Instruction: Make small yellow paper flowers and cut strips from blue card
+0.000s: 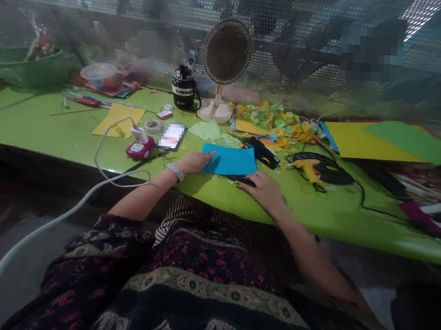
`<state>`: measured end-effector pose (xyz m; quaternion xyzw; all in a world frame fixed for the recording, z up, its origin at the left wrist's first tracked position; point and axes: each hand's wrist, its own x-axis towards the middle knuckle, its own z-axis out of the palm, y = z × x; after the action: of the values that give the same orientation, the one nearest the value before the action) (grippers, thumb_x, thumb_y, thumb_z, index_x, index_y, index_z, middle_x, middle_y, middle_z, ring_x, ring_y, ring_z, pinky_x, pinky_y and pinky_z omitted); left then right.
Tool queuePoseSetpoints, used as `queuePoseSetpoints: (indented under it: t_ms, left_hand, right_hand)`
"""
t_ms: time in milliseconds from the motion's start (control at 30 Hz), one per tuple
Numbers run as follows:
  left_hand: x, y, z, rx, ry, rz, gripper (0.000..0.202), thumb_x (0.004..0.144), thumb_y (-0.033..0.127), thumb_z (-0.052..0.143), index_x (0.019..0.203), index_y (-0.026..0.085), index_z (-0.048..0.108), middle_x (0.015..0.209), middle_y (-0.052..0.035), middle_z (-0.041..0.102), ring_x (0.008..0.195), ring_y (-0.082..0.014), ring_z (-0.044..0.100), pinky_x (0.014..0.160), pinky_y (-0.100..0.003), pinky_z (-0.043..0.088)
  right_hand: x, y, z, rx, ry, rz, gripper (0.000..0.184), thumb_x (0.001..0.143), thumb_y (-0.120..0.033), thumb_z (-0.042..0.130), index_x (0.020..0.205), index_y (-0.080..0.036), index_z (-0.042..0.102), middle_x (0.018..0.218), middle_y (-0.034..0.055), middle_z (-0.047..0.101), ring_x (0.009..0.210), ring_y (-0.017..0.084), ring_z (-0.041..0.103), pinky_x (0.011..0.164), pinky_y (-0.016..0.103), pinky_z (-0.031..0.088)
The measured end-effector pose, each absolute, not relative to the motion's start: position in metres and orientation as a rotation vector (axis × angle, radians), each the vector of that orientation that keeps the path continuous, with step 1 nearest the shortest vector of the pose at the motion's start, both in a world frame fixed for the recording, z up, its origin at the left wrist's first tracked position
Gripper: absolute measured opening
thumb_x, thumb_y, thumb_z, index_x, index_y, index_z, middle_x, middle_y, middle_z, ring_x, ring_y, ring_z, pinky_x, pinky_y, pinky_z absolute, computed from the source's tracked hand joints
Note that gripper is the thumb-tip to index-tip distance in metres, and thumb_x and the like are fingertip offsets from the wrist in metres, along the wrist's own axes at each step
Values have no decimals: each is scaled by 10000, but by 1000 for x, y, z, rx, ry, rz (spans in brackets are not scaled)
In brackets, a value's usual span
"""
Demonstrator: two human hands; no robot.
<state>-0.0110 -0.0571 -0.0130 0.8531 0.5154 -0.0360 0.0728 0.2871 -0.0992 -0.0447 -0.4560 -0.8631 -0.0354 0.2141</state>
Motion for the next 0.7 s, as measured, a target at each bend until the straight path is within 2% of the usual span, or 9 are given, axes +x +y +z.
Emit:
queuePoseSetpoints:
  t_ms: [67, 200, 367, 533, 700]
  left_hand:
    - [-11, -55, -14, 2580, 1542, -123, 550, 1046, 222, 321, 1592, 186, 266, 1561, -149, 455, 1299, -295, 597, 1035, -457, 515]
    - [-12, -52, -17, 2645, 1455, -106, 492, 1034, 152, 321, 1514, 202, 421, 1614, -106, 374, 1423, -256, 478, 1117, -411, 461]
    - [-13, -49, -18, 2659, 1418, -109, 505, 1028, 124, 317, 1520, 177, 415, 1610, -124, 370, 1433, -254, 465, 1142, -425, 441]
    - [-13, -49, -17, 2648, 1420, -111, 486, 1043, 170, 317, 1516, 191, 423, 1607, -124, 380, 1422, -267, 479, 1114, -434, 465]
    - [-13, -48, -20, 2671, 1452, -93, 494, 1034, 181, 367, 1524, 210, 424, 1569, -130, 452, 1353, -276, 550, 1077, -399, 488]
  right_hand:
    - [288, -100, -46, -1244, -2406, -120, 565, 944, -675, 463, 964, -189, 750, 901, 116, 689, 873, 266, 641, 781, 373, 491]
    - [296, -106, -47, -1253, -2417, -140, 538, 946, -657, 484, 948, -191, 752, 860, 108, 687, 860, 267, 635, 761, 374, 478]
    - [283, -102, -48, -1259, -2403, -143, 531, 949, -648, 488, 954, -185, 749, 893, 117, 686, 867, 265, 633, 758, 371, 473]
    - [273, -100, -49, -1204, -2423, -152, 529, 967, -627, 466, 968, -176, 744, 902, 121, 673, 880, 261, 624, 772, 366, 469]
    - [281, -103, -49, -1179, -2434, -158, 532, 959, -637, 474, 940, -180, 746, 861, 109, 670, 846, 261, 616, 755, 375, 459]
